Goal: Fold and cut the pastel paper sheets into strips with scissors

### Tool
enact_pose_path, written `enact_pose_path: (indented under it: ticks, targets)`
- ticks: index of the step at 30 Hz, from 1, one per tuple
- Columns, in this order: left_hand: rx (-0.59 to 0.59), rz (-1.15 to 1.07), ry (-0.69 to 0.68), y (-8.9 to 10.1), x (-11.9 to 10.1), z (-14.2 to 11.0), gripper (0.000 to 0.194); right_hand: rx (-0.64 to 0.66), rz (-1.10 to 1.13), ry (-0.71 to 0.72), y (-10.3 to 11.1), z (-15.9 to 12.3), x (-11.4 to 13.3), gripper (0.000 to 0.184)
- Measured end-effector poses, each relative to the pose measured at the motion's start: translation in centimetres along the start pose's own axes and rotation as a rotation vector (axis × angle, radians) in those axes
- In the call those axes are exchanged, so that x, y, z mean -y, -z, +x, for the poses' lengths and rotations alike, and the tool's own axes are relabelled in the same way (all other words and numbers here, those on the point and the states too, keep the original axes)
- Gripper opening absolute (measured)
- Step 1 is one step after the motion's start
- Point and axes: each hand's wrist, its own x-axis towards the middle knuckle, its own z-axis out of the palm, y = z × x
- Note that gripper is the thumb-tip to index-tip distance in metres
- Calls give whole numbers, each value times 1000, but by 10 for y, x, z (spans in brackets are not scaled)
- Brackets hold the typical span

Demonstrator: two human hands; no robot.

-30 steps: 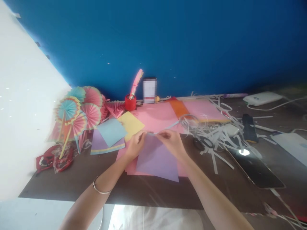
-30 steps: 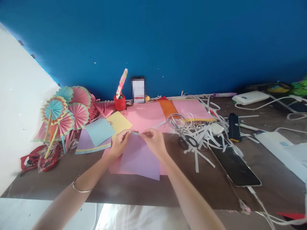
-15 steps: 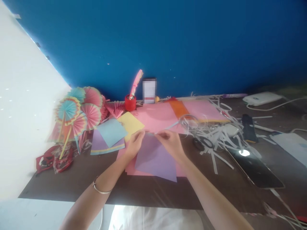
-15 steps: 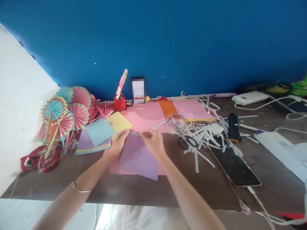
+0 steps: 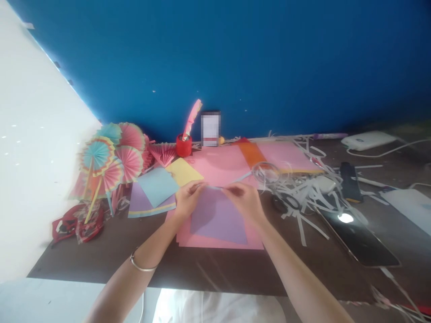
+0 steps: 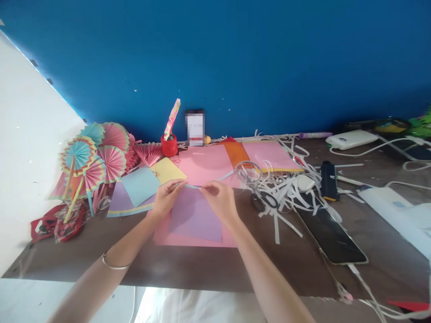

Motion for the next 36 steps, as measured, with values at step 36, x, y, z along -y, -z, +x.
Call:
enact_pose_path:
  ticks: [36]
  targets:
    - [124,52,124,6,-2,2,34,81,66,-116,16,10,5,17]
